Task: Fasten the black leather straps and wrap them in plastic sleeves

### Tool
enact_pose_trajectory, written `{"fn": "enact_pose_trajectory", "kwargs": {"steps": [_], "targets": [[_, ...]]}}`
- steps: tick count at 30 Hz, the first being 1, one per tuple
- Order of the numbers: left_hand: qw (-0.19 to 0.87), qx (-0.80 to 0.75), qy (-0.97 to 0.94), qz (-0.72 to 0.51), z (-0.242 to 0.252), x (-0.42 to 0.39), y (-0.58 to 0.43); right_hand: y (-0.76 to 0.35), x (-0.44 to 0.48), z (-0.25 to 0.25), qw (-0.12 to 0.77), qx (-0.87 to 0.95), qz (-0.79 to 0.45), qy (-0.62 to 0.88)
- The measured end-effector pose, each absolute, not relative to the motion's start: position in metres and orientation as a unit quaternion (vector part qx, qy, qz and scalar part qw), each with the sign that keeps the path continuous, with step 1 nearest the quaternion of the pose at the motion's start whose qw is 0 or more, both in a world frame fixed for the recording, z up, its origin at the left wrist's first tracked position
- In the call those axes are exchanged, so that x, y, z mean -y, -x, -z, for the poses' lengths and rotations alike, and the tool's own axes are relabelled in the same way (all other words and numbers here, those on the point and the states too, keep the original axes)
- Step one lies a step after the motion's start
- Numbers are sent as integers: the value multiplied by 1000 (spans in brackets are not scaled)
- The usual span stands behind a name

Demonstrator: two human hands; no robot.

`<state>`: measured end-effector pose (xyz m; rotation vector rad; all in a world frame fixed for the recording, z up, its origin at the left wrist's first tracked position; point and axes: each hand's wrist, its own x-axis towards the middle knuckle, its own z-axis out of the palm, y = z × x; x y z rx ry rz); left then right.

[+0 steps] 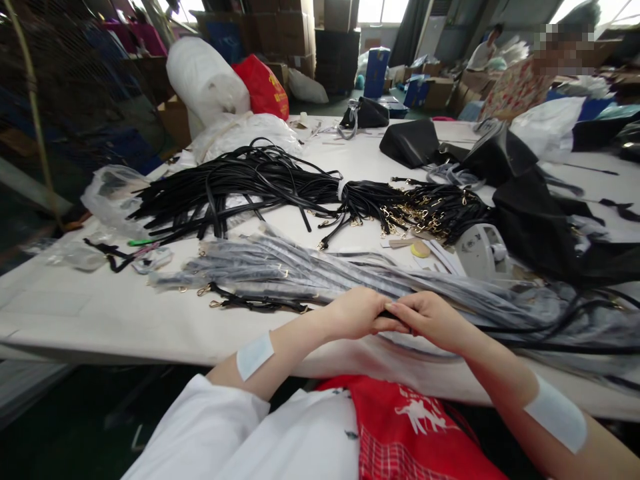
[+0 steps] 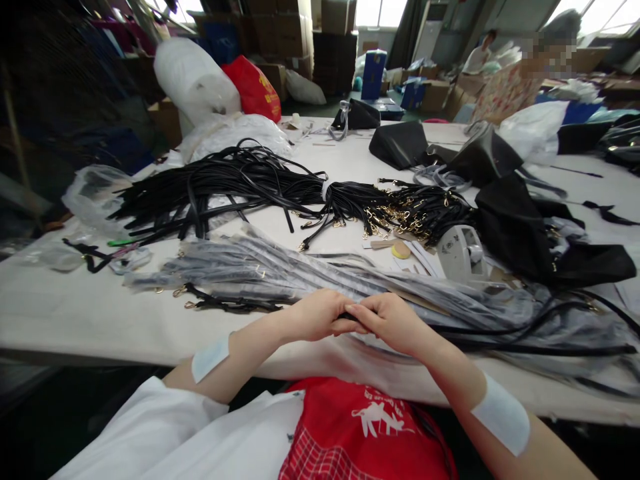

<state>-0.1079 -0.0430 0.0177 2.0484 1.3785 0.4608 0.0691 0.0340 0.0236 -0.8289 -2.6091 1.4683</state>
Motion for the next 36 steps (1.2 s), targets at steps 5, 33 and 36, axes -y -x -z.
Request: {"fn": "enact_pose_trajectory", "kwargs": {"steps": [5, 33, 36], "targets": [[280, -552, -755, -217, -25, 44, 120, -84, -49, -30, 55, 820, -514, 244], [52, -737, -653, -166, -4, 62, 211, -100, -94, 7, 16, 924, -272, 268], [80, -737, -655, -146, 2, 26, 202, -95, -87, 1, 16, 927, -274, 256]]}}
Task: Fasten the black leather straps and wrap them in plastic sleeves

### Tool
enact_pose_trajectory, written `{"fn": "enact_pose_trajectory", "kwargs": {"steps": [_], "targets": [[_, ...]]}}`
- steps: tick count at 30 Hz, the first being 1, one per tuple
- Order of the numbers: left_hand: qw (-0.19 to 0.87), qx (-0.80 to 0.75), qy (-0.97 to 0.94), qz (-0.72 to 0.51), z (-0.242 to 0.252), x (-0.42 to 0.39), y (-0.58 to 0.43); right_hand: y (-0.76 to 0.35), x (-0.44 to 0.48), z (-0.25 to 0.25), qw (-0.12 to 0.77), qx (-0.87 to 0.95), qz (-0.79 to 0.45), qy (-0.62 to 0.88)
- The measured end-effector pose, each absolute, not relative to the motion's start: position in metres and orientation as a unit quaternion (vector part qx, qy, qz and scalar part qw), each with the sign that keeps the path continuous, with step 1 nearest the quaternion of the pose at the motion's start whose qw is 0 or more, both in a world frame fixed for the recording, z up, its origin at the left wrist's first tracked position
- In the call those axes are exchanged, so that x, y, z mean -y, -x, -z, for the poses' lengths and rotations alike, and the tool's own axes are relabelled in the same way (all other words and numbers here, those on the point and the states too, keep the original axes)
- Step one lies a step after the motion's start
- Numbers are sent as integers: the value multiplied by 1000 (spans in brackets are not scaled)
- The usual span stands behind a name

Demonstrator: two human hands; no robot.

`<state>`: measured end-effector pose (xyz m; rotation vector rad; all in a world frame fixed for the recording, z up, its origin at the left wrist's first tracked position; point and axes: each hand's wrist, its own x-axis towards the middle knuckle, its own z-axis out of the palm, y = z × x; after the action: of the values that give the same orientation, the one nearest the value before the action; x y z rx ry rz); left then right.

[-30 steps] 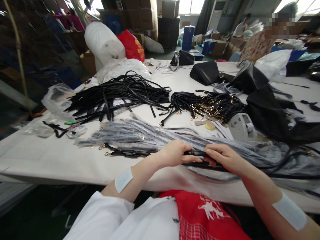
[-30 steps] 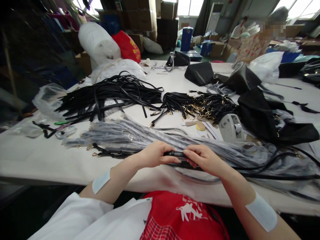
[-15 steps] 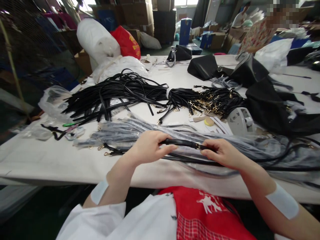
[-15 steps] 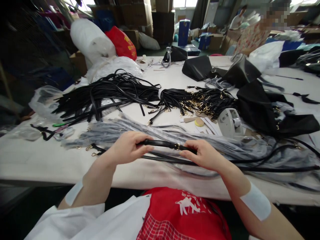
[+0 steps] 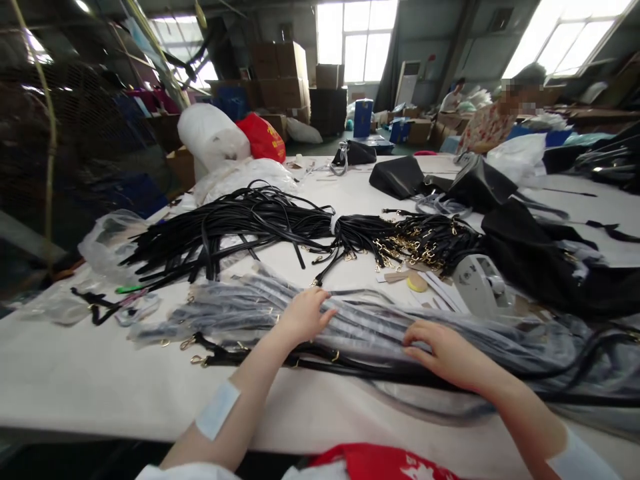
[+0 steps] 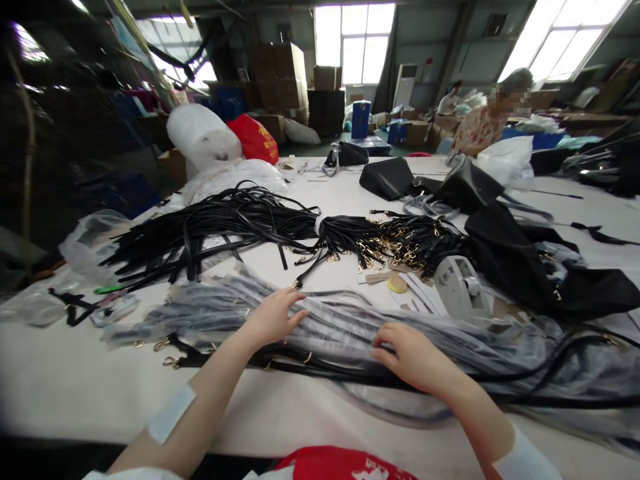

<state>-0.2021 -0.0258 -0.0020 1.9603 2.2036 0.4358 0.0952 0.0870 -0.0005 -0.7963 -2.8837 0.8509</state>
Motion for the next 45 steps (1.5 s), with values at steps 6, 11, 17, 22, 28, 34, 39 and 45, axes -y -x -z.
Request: {"fn": "enact_pose_trajectory", "kwargs": {"steps": [6, 11, 17, 22, 28, 34, 39, 45], "targets": [[114, -682, -699, -181, 34, -25, 153, -97, -93, 8, 22, 907, -314, 281], [121, -658, -721, -180, 83, -33, 115, -85, -136, 3, 30, 892, -284, 350], [129, -655, -720, -188, 100, -35, 119, -12, -194, 5, -2, 923, -185, 338], [135, -648, -721, -206, 99, -36, 121, 61, -245, 32, -10, 897, -102, 431], [144, -645, -719, -214, 101, -38, 122, 92, -277, 63, -58, 853, -46, 517], [135, -648, -717, -219, 102, -40, 121, 82, -277, 60, -115, 855, -59, 502], [137, -647, -714, -231, 105, -38, 119, 57, -267, 31, -104, 856, -47, 504], [54, -671, -658, -338, 68, -21, 122, 20, -189, -17, -48, 907, -113, 402]]}}
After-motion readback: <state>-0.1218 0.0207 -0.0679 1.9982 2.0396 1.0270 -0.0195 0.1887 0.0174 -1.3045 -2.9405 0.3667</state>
